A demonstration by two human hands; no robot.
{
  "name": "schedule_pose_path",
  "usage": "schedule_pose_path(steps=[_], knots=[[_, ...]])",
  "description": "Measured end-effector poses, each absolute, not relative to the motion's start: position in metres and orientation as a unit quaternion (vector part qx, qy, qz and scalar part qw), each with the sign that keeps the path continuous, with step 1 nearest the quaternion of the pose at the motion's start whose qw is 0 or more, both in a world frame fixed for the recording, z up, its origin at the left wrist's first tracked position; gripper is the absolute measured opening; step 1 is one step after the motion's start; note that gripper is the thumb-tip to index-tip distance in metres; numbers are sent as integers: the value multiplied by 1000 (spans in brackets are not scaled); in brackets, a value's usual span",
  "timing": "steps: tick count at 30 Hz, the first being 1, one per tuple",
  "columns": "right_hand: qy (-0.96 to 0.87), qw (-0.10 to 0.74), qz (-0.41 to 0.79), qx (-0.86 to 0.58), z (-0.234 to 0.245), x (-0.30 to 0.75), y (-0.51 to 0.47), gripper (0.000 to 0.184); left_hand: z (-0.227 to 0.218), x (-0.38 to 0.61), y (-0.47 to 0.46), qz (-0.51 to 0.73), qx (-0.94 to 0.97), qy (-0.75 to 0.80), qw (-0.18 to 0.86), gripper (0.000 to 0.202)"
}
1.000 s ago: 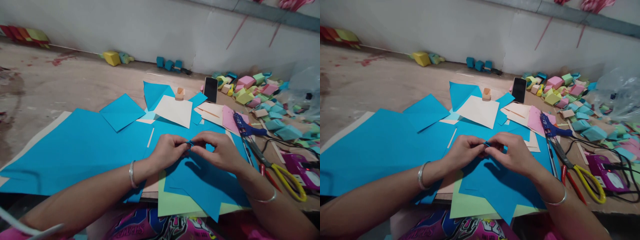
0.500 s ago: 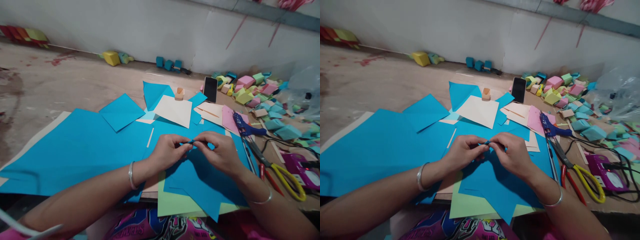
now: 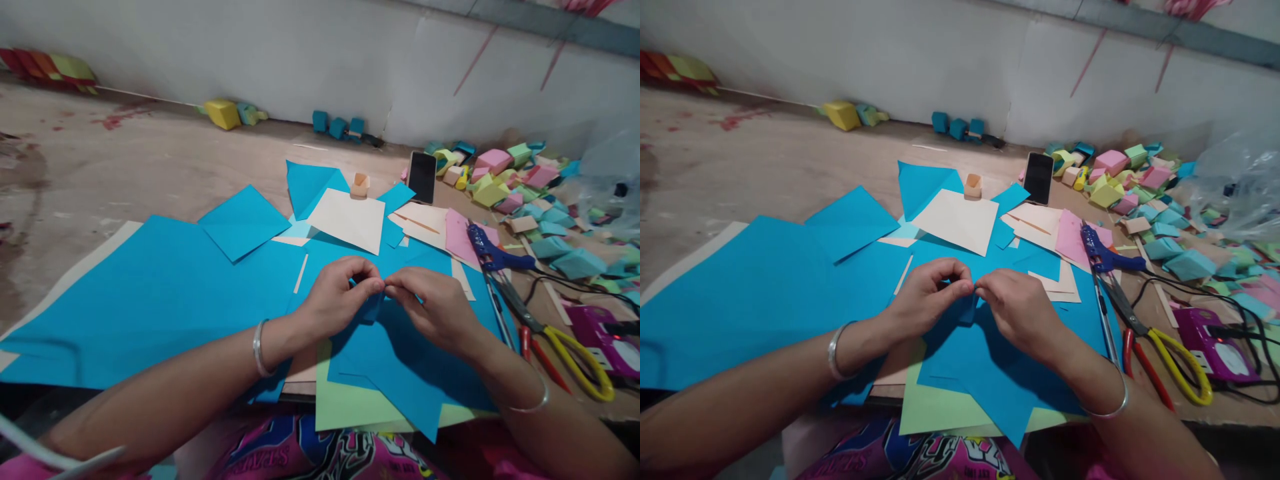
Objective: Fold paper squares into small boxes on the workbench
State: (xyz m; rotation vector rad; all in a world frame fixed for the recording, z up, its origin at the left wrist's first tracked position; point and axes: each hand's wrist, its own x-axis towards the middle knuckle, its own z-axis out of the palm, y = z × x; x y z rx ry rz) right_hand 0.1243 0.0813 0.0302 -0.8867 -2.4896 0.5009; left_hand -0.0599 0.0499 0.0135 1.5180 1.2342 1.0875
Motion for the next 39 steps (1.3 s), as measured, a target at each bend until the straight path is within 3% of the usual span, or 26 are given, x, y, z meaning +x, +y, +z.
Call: schedule_pose_path(steps=[4,11,18,23,27,33,39], knots=[[-861,241,253,-370,36,125,81,14,16,-64,55,437,557,482,516,17],[-828,278,261,-411,37,122,79,14,15,-62,53,416,606,508,448,15],[-720,243,506,-409,28,125,91,29,9,-64,56,391,558,493,540,17],[-762,217,437,-425,27,119,89,20,4,-64,55,369,586,502,519,18],[-765,245,412,-430,24,116,85,14,6,-62,53,352,613,494,506,19],[-776,284,360,-433,25,119,85,13,17,-62,52,292,494,441,690,22],[-802,312,327,-390,31,118,82,11,22,-69,56,242,436,438,748,24]])
